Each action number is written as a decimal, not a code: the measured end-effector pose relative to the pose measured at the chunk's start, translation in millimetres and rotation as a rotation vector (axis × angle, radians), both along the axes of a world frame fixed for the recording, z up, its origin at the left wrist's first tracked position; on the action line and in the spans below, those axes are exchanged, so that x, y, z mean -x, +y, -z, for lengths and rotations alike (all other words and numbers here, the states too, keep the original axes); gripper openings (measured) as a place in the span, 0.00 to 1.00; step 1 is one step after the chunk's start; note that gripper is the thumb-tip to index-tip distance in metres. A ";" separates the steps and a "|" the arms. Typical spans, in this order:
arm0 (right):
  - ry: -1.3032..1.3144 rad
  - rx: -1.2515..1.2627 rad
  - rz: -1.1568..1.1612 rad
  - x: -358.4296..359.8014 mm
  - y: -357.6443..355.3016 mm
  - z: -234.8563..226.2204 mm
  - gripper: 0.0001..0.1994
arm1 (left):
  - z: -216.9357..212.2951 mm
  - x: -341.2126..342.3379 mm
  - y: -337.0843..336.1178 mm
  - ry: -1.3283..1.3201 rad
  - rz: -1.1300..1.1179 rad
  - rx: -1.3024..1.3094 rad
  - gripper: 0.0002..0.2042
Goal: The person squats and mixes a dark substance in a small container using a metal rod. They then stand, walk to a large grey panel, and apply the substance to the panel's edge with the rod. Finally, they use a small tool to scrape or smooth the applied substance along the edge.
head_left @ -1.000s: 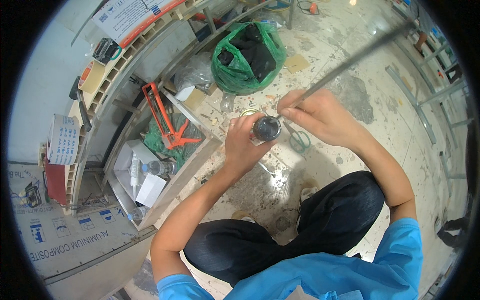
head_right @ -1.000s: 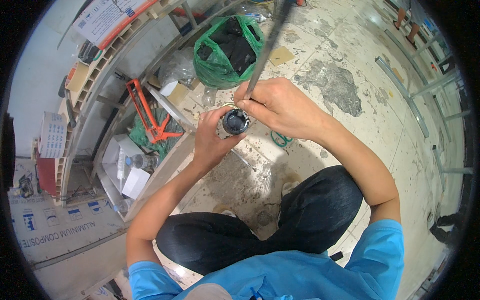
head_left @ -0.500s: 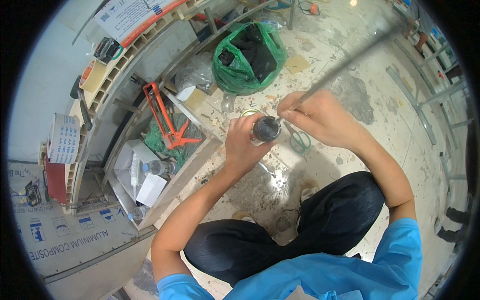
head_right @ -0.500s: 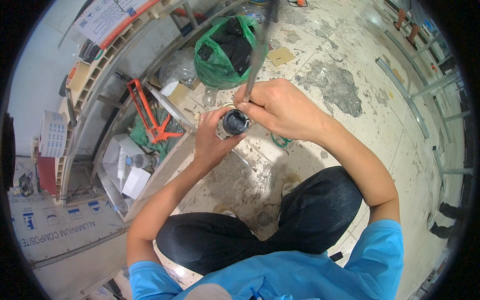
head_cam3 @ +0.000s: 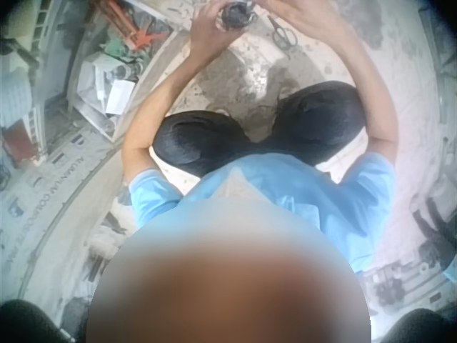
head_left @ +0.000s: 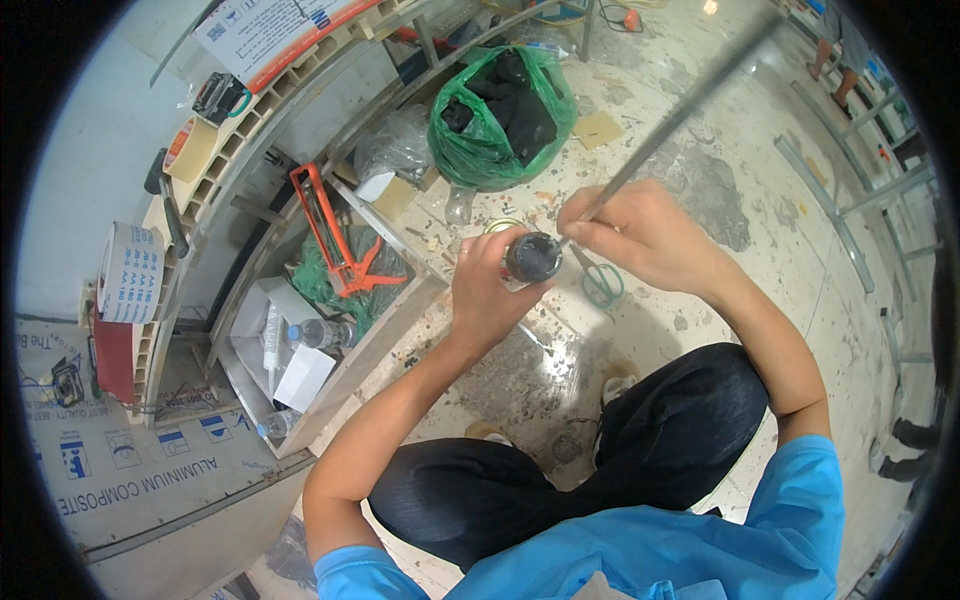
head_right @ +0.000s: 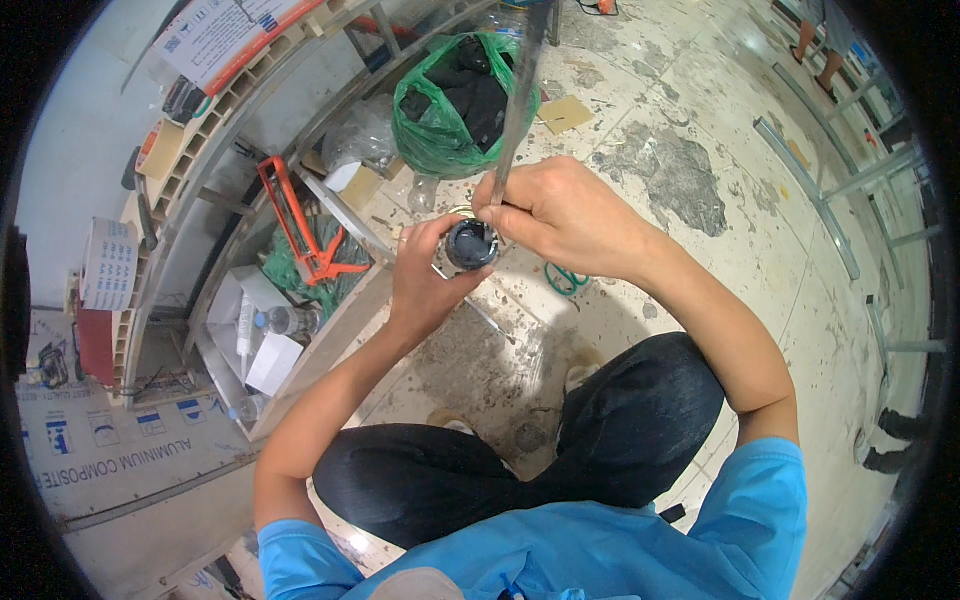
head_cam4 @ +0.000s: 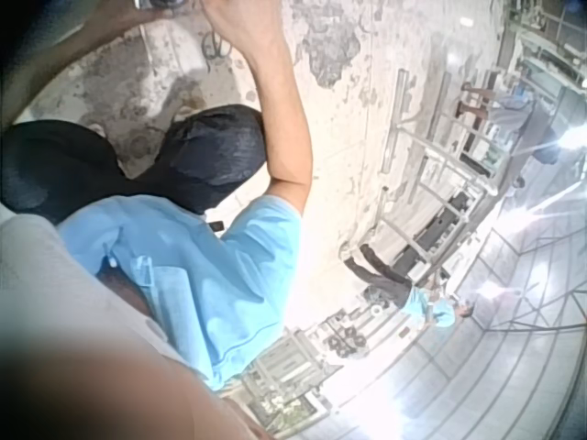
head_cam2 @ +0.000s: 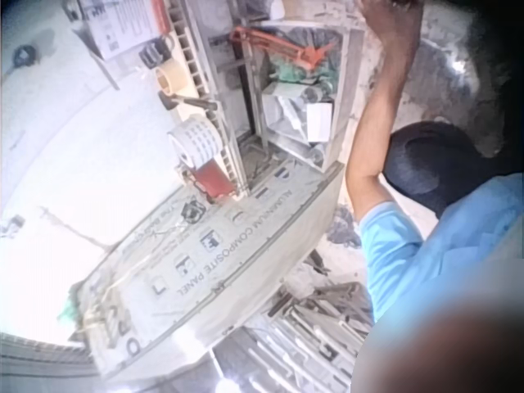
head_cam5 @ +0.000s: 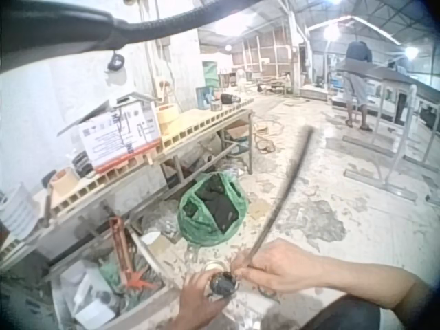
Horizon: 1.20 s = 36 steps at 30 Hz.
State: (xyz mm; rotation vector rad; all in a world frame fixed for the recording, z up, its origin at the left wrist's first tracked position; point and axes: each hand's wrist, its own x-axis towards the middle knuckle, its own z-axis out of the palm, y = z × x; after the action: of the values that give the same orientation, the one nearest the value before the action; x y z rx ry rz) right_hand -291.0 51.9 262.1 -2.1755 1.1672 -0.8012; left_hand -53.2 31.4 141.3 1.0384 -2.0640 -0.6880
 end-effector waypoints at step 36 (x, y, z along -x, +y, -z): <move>-0.042 0.127 -0.045 -4.5 1.8 -1.7 0.12 | 2.8 -1.2 0.2 0.058 -0.046 -0.026 0.36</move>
State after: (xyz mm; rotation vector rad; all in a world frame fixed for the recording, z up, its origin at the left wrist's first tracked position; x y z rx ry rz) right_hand -286.4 53.7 263.8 -2.2677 1.0696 -0.9197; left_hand -52.0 31.5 138.5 1.0645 -1.9808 -0.7151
